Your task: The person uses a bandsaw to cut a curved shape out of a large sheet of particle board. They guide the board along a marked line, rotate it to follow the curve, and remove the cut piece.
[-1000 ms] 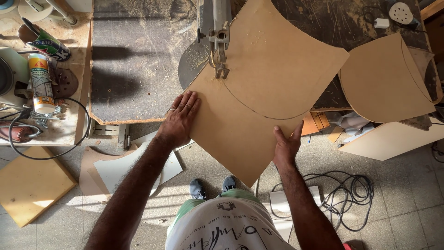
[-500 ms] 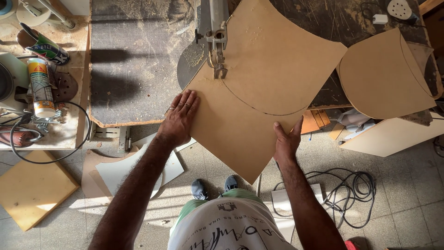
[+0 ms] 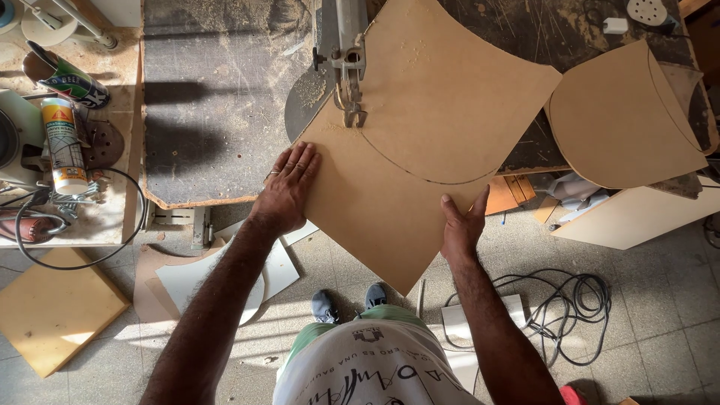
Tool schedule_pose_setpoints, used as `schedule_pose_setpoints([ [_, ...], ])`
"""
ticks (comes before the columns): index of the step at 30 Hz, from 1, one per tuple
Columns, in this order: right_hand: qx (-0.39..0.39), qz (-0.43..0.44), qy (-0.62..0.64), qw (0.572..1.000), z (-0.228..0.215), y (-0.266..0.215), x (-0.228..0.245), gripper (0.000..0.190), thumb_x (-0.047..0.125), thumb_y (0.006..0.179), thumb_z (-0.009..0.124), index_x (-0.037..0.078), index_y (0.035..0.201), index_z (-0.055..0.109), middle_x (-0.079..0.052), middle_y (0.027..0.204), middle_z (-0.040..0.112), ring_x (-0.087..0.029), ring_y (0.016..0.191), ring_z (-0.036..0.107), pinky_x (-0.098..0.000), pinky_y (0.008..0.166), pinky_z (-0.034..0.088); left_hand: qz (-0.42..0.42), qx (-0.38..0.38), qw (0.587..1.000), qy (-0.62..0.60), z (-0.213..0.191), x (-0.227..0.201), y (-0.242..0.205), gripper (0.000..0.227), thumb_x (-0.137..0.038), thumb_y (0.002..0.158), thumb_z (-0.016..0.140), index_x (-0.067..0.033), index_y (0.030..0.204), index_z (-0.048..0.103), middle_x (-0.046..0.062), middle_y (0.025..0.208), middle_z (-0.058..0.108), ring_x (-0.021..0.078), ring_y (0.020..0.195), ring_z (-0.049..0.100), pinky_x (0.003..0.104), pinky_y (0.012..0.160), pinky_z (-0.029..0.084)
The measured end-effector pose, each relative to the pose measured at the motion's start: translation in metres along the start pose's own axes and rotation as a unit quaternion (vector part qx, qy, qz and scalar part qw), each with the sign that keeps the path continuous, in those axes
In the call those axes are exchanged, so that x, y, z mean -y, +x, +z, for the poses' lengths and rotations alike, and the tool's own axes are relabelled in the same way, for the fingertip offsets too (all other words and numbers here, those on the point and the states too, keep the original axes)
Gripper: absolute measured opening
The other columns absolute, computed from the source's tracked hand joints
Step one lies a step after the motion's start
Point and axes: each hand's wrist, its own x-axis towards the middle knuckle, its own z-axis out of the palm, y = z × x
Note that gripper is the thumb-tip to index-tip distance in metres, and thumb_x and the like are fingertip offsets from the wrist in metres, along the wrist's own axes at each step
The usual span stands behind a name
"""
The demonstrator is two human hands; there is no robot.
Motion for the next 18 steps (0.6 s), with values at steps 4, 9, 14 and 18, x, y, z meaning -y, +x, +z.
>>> schedule_pose_setpoints([
  [4, -0.010, 0.000, -0.001, 1.000, 0.003, -0.004, -0.003, 0.098, 0.004, 0.095, 0.080, 0.021, 0.166, 0.015, -0.012, 0.146, 0.052, -0.020, 0.119, 0.058, -0.0447, 0.108, 0.052, 0.006, 0.004, 1.000, 0.002, -0.002, 0.005, 0.001, 0.114, -0.007, 0.053, 0.070, -0.0034, 0.160, 0.030, 0.018, 0.168, 0.028, 0.0336, 0.158, 0.020, 0.045, 0.131, 0.014],
  [9, -0.020, 0.007, -0.009, 1.000, 0.007, -0.010, -0.007, 0.100, 0.004, 0.094, 0.079, 0.021, 0.166, 0.012, -0.013, 0.145, 0.052, -0.021, 0.120, 0.057, -0.0447, 0.106, 0.052, 0.008, -0.009, 1.000, -0.020, -0.003, 0.012, 0.003, 0.113, -0.001, 0.053, 0.068, -0.0036, 0.160, 0.031, 0.017, 0.168, 0.030, 0.0344, 0.157, 0.022, 0.047, 0.131, 0.016],
  [14, -0.034, 0.011, -0.008, 0.999, 0.019, -0.023, 0.007, 0.101, 0.006, 0.094, 0.080, 0.023, 0.166, 0.012, -0.012, 0.145, 0.052, -0.020, 0.119, 0.058, -0.0447, 0.106, 0.053, 0.033, -0.026, 0.998, -0.043, -0.002, 0.025, 0.005, 0.107, -0.002, 0.057, 0.068, -0.0039, 0.159, 0.035, 0.018, 0.167, 0.032, 0.0342, 0.156, 0.024, 0.047, 0.129, 0.019],
  [18, -0.040, 0.018, -0.021, 0.999, 0.028, -0.034, 0.013, 0.100, 0.007, 0.095, 0.079, 0.021, 0.167, 0.009, -0.013, 0.144, 0.050, -0.021, 0.120, 0.056, -0.0456, 0.106, 0.051, 0.028, -0.047, 0.997, -0.048, -0.003, 0.030, 0.008, 0.104, -0.002, 0.058, 0.067, -0.0059, 0.158, 0.038, 0.015, 0.166, 0.036, 0.0327, 0.155, 0.028, 0.047, 0.128, 0.021],
])
